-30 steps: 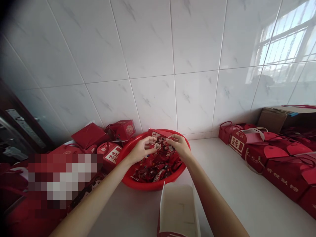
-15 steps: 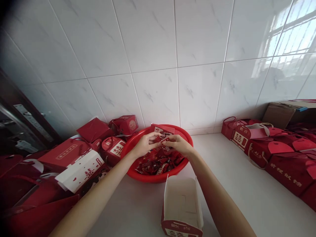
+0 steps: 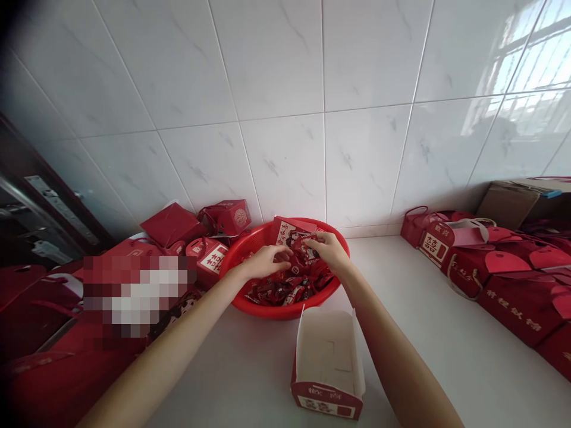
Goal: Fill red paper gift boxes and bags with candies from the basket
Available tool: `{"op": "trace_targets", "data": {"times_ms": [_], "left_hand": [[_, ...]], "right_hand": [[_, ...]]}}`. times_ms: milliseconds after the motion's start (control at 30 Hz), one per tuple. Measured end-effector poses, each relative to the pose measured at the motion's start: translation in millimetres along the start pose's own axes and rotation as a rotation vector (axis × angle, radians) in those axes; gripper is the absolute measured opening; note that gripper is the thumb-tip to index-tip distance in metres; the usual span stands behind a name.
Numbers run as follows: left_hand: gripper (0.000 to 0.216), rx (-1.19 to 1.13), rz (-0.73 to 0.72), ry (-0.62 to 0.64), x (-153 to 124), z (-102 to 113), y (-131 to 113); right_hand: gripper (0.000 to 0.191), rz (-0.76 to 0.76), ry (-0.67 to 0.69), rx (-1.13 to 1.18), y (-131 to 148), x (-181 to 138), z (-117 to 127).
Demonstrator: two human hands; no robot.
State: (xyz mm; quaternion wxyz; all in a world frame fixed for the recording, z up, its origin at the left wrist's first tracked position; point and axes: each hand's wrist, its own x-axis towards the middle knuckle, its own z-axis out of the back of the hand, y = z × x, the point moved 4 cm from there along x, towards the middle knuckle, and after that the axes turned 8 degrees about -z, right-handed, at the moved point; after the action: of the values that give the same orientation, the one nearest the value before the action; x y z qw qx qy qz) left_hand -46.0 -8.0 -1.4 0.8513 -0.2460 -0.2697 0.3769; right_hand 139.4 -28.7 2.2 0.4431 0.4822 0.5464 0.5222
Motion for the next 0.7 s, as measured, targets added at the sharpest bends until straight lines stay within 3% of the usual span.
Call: {"op": "trace_targets", "data": {"times_ms": [100, 200, 367, 567, 700], "left_hand": [[0.020, 0.068, 0.073, -0.081, 0, 6, 7], [0.025, 0.186, 0.257, -0.105, -2, 10, 13], [0.023, 0.302, 0.440, 0.051, -8, 6, 15], [0.005, 0.311, 0.470, 0.203, -8, 0, 16], [0.014, 0.345, 0.443, 0.349, -8, -5, 14]], "right_hand": [[0.024, -0.053, -0.014, 0.053, 1, -1, -1], [0.015, -0.103, -0.035, 0.100, 4, -3, -1], [0.017, -0.130, -0.069, 0.090, 4, -4, 0], [0.006, -0.155, -0.083, 0.068, 7, -8, -2], [0.008, -0.140, -0.058, 0.075, 6, -7, -3]]}}
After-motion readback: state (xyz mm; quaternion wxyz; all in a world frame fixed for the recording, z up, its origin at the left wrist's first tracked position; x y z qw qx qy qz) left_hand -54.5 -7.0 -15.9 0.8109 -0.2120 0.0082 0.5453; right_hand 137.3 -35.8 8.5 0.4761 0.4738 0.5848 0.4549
